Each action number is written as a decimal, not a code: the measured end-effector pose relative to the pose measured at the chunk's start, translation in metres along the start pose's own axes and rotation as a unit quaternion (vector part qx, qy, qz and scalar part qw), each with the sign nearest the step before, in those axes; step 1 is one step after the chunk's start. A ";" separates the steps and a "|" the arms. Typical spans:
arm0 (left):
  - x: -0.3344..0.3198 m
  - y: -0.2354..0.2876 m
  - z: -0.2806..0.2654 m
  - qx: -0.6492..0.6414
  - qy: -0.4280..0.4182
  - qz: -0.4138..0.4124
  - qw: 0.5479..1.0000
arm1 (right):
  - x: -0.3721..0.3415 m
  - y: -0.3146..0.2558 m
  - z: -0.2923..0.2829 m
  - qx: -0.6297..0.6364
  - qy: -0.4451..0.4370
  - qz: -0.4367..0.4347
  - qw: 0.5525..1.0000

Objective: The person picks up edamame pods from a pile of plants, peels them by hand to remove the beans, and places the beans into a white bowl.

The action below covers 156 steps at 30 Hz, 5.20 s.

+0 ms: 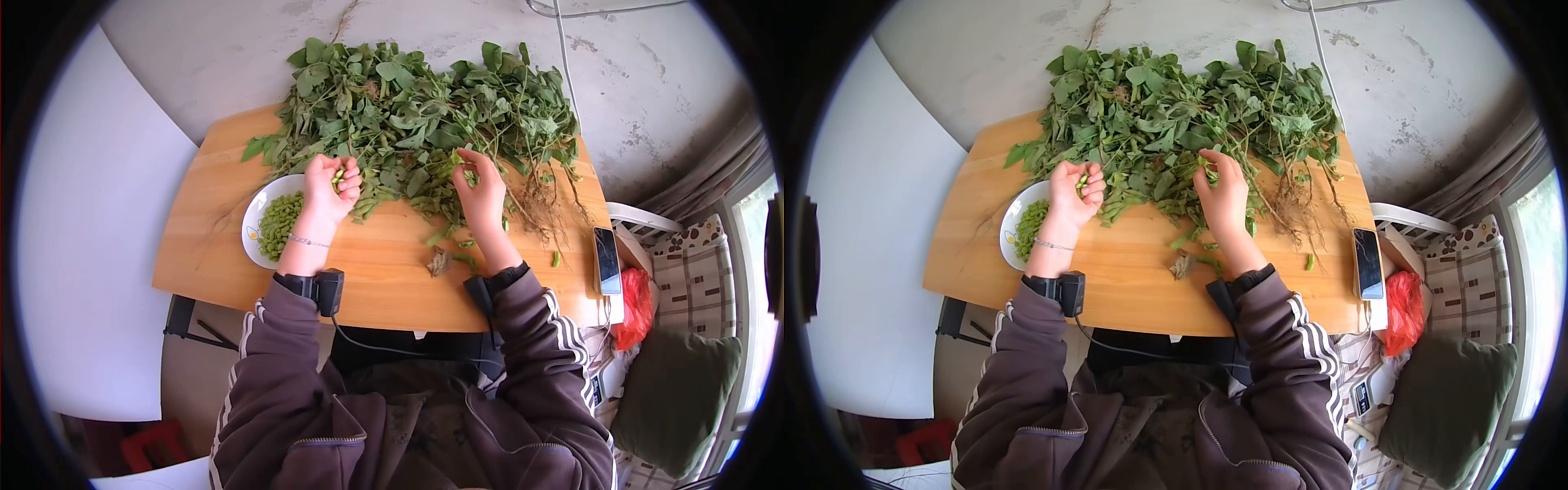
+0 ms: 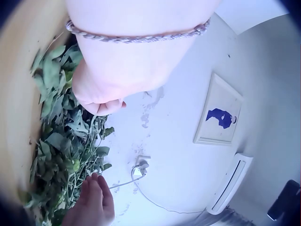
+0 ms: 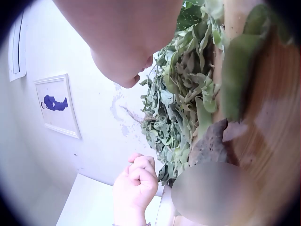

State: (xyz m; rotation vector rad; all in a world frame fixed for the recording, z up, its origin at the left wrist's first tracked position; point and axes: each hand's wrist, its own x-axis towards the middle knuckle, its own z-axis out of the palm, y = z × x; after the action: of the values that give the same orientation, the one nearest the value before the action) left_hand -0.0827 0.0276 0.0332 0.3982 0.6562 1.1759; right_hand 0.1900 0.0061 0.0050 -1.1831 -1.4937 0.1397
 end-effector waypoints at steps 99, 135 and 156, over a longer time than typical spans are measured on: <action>0.003 -0.038 0.009 0.859 -0.100 0.353 0.358 | -0.004 -0.001 0.000 0.051 -0.076 0.025 0.996; -0.001 -0.068 0.029 0.631 -0.086 0.425 0.643 | -0.006 -0.008 0.002 0.143 -0.218 0.101 0.960; 0.000 -0.072 0.032 0.585 -0.092 0.456 0.664 | -0.006 -0.012 0.001 0.210 -0.221 0.170 0.937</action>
State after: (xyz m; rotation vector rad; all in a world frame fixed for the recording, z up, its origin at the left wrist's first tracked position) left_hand -0.0106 0.0040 0.0134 2.1349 1.0250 1.4497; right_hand 0.1810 -0.0033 0.0086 -1.0852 -1.5193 0.9683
